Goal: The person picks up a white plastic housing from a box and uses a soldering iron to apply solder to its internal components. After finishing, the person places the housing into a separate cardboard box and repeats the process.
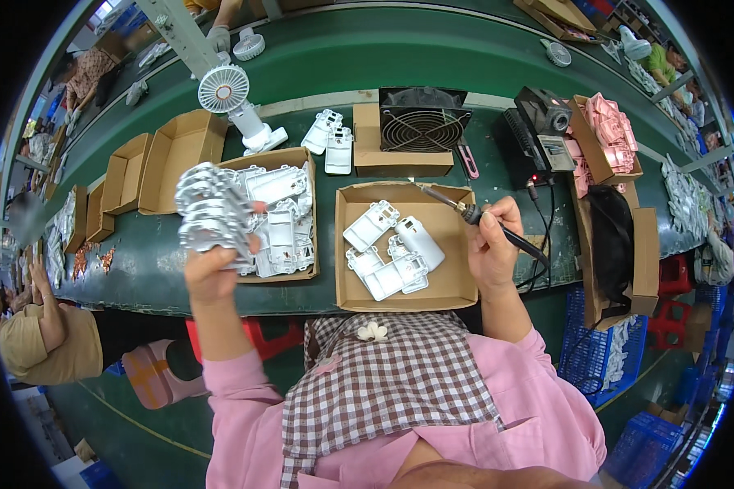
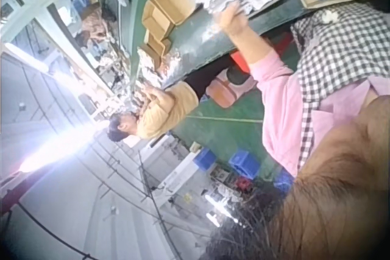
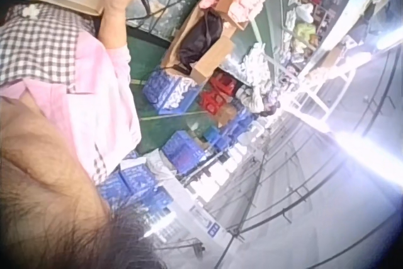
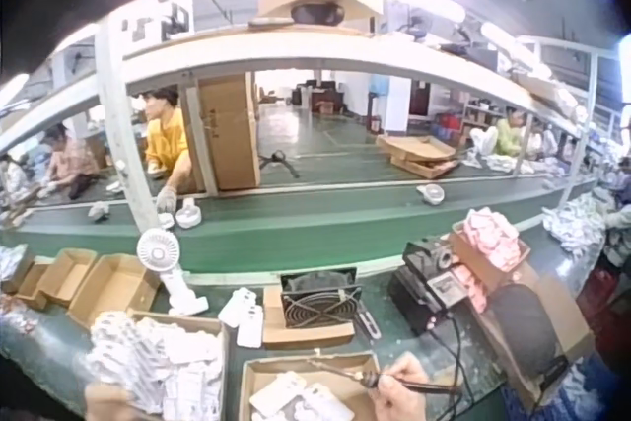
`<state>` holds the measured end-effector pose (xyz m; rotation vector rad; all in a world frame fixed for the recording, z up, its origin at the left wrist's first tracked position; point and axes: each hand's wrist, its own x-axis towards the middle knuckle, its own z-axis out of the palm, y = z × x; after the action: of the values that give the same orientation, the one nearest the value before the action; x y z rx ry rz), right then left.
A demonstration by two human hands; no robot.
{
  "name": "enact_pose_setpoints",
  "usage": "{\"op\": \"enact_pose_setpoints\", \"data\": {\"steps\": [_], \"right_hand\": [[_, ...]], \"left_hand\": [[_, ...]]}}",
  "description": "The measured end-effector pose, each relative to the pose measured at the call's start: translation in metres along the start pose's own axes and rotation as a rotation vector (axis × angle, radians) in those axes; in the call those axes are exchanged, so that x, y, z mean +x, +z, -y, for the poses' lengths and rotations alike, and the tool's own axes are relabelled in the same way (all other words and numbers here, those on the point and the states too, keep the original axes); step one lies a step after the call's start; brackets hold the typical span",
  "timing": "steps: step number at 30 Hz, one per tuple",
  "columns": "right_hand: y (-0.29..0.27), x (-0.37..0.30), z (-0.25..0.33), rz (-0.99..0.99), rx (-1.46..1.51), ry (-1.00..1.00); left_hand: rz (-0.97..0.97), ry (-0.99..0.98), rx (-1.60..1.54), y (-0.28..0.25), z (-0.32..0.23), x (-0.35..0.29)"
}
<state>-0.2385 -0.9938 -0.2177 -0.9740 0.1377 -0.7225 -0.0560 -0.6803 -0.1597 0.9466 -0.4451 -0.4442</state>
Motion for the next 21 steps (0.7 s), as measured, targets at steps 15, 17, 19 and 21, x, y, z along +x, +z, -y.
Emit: {"op": "enact_pose_setpoints", "data": {"steps": [15,17,19,21], "right_hand": [[0.016,-0.018,-0.005,-0.066,-0.159,-0.265],[0.015,-0.016,-0.007,0.004,-0.181,-0.319],[0.014,-0.015,-0.010,0.039,-0.259,-0.396],[0.017,-0.015,-0.008,0.055,-0.320,-0.420]], "left_hand": [[-0.096,-0.196,0.099,0.099,0.127,0.023],[-0.100,-0.203,0.116,0.095,0.131,0.025],[-0.105,-0.199,0.140,0.097,0.129,0.025],[-0.127,-0.217,0.178,0.096,0.129,0.025]]}}
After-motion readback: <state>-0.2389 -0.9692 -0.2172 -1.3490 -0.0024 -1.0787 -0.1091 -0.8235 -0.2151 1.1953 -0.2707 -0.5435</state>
